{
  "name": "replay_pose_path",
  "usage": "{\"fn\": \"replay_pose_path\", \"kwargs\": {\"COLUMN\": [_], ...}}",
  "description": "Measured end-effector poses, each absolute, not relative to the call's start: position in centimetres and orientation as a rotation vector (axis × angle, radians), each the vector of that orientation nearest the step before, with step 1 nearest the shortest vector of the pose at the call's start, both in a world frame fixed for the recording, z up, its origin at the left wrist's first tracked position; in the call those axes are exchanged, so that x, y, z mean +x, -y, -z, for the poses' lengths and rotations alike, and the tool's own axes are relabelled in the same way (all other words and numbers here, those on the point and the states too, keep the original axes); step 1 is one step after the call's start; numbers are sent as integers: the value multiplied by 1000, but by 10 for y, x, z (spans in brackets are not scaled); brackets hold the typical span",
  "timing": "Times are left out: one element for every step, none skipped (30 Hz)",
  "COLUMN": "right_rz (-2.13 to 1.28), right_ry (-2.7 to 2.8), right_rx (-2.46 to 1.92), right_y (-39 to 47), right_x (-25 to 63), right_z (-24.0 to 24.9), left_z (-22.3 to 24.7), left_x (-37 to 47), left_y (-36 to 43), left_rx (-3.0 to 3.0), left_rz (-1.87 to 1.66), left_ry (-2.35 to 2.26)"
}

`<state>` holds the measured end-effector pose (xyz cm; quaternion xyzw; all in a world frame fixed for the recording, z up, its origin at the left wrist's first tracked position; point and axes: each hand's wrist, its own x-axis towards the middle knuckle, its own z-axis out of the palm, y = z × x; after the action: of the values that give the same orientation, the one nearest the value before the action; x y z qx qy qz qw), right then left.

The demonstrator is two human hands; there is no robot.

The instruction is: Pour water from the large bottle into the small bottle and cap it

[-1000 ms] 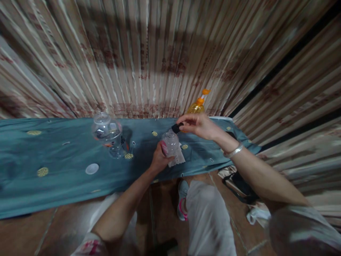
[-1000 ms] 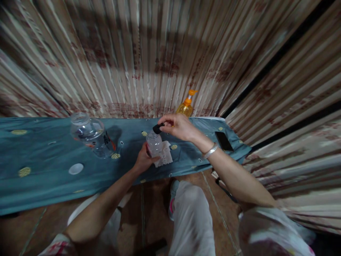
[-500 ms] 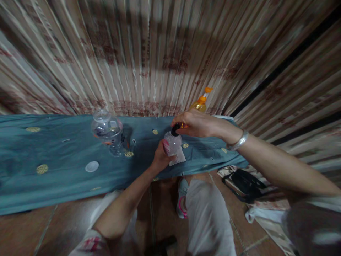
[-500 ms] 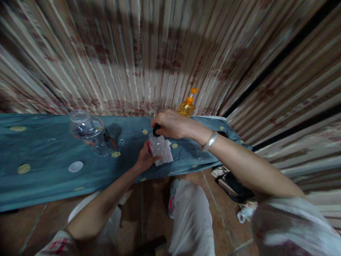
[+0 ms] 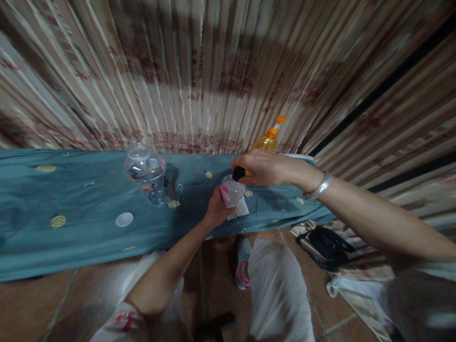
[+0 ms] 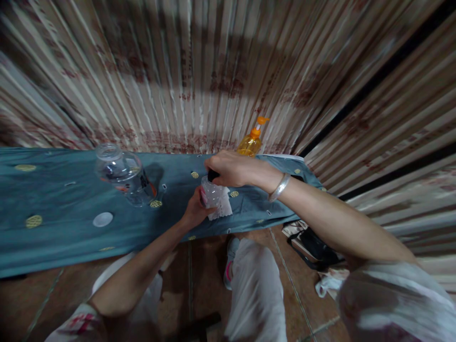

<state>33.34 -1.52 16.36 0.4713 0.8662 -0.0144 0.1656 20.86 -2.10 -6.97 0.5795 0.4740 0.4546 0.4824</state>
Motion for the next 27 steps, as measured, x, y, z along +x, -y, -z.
{"fn": "replay_pose_path", "kwargs": {"right_rz": [14, -17, -48, -78, -105, -125, -135, -131, -113, -84, -52, -24, -7, -3, -13, -34, -63, -93, -120, -139, -145, -138, -122, -104, -89, -79, -78], "right_ry": [-2449, -2433, -2418, -2402, -2391, -2389, -2399, -2421, -2449, -2477, -2494, -2496, -2487, -2472, -2457, -2440, -2423, -2407, -2393, -2385, -2386, -2400, -2421, -2442, -2454, -2457, -2451], "right_rx": [1358, 1376, 1390, 1401, 1408, 1408, 1399, 1380, 1359, 1337, 1319, 1308, 1306, 1308, 1313, 1321, 1333, 1343, 1353, 1357, 1355, 1343, 1322, 1296, 1273, 1257, 1251], "right_y": [15, 16, 16, 16, 17, 17, 16, 16, 15, 14, 12, 11, 10, 9, 9, 9, 8, 9, 9, 9, 9, 9, 9, 8, 8, 7, 7], "right_x": [332, 331, 331, 330, 330, 330, 331, 332, 333, 334, 334, 334, 334, 333, 331, 330, 328, 327, 326, 326, 326, 326, 327, 327, 328, 328, 328], "right_z": [-163, -162, -162, -161, -160, -159, -159, -158, -158, -158, -158, -157, -157, -157, -156, -156, -155, -155, -154, -154, -154, -154, -154, -155, -155, -155, -154], "left_z": [70, 70, 71, 71, 71, 71, 70, 70, 69, 69, 68, 67, 67, 67, 67, 67, 68, 69, 69, 70, 70, 70, 71, 71, 70, 70, 70], "left_x": [209, 208, 208, 208, 208, 208, 208, 209, 209, 208, 208, 208, 208, 208, 207, 207, 207, 207, 207, 206, 206, 207, 207, 207, 207, 206, 206], "left_y": [21, 21, 21, 20, 20, 20, 20, 20, 21, 21, 21, 21, 21, 21, 21, 21, 21, 21, 21, 20, 20, 20, 20, 20, 20, 20, 20], "left_rx": [1410, 1411, 1416, 1422, 1428, 1430, 1428, 1425, 1425, 1427, 1433, 1438, 1442, 1441, 1439, 1437, 1435, 1434, 1435, 1435, 1435, 1437, 1442, 1448, 1451, 1451, 1450], "left_rz": [-1107, -1106, -1103, -1102, -1103, -1103, -1103, -1101, -1097, -1091, -1083, -1078, -1074, -1072, -1071, -1070, -1068, -1069, -1073, -1081, -1089, -1095, -1098, -1098, -1095, -1093, -1091], "left_ry": [-1159, -1162, -1159, -1156, -1153, -1151, -1151, -1153, -1155, -1158, -1160, -1164, -1168, -1169, -1166, -1163, -1160, -1157, -1154, -1154, -1153, -1150, -1144, -1138, -1134, -1130, -1128]}}
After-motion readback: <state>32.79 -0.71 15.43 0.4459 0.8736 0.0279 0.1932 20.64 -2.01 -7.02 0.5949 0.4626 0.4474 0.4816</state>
